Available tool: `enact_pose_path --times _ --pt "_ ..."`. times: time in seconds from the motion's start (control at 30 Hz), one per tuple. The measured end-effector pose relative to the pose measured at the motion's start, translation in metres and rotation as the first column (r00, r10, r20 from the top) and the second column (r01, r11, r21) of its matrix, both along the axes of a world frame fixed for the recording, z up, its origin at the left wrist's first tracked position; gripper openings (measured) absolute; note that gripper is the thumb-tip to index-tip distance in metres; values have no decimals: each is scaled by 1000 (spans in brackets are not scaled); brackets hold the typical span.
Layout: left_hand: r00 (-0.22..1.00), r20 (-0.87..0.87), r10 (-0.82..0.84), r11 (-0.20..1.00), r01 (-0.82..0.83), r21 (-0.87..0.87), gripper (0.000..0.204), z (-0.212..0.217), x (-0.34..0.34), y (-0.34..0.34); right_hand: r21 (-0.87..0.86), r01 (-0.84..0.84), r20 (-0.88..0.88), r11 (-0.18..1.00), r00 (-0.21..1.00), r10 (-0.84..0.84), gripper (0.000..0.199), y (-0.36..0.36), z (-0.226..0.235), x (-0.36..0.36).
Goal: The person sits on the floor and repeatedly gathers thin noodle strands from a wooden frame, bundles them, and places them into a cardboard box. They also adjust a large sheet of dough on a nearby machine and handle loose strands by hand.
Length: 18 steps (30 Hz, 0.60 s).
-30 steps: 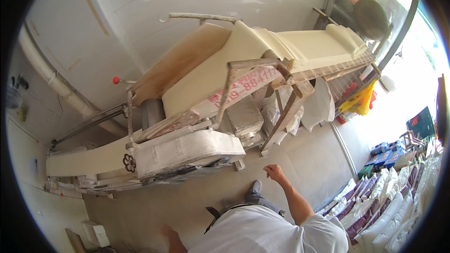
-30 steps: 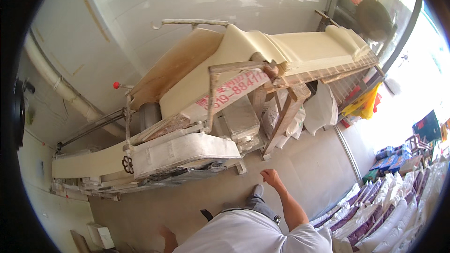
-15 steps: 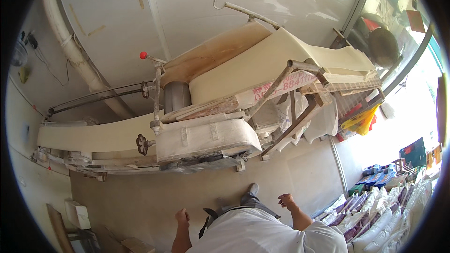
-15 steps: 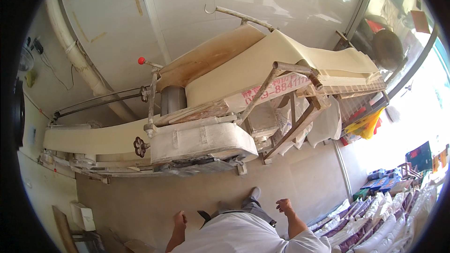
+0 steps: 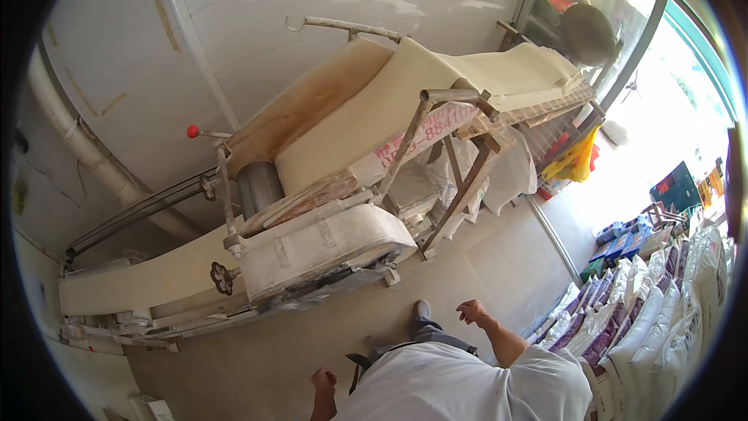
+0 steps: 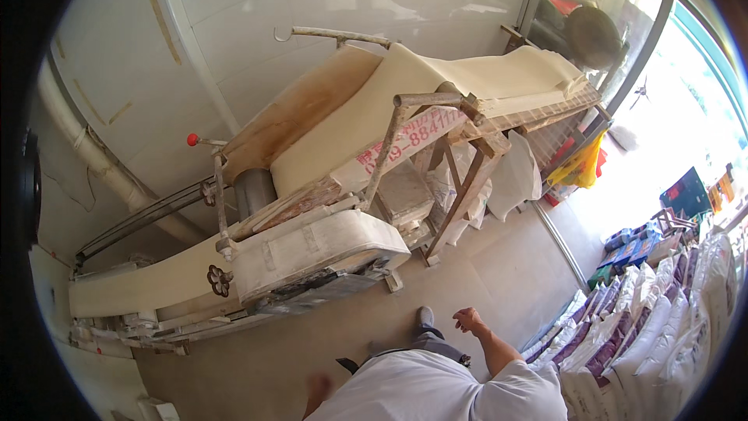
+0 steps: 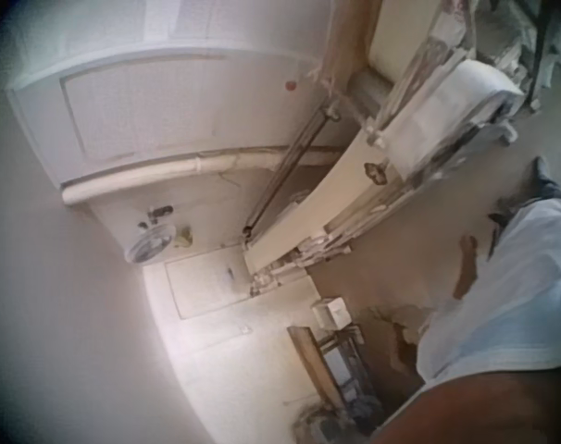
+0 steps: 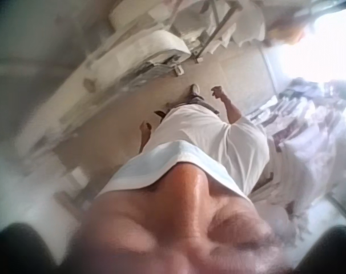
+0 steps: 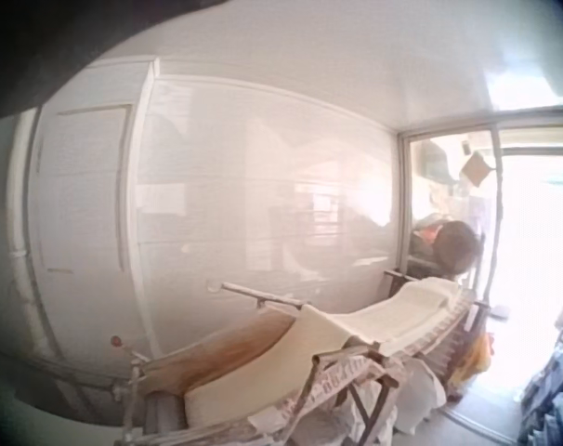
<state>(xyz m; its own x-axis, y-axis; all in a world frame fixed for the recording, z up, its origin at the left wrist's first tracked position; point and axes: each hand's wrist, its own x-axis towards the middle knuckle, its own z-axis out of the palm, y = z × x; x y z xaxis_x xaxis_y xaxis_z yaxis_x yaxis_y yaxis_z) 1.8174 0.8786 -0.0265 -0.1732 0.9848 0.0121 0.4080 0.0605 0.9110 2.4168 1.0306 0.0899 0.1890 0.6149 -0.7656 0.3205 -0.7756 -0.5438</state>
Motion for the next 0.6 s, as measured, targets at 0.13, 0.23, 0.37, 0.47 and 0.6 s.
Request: enact_pose_path --times 0.13,0.23,0.37,0.47,0.6 --pt "999 -20 51 998 -50 35 16 1 17 8 -47 -5 -18 999 1000 4 25 -1 -13 18" --pt "952 225 207 976 -186 -111 16 1 41 13 -64 -35 -43 997 999 32 24 5 -26 39" --pt "905 223 362 932 -346 -109 16 8 80 6 -113 -142 -77 983 988 134 22 30 -39 65" --pt "673 424 606 793 -466 -392 14 17 113 -3 -168 -246 -59 955 969 239 22 64 -45 81" --pt "576 258 775 577 -481 -660 14 42 164 -41 -92 -368 -112 925 927 357 22 119 -53 94"
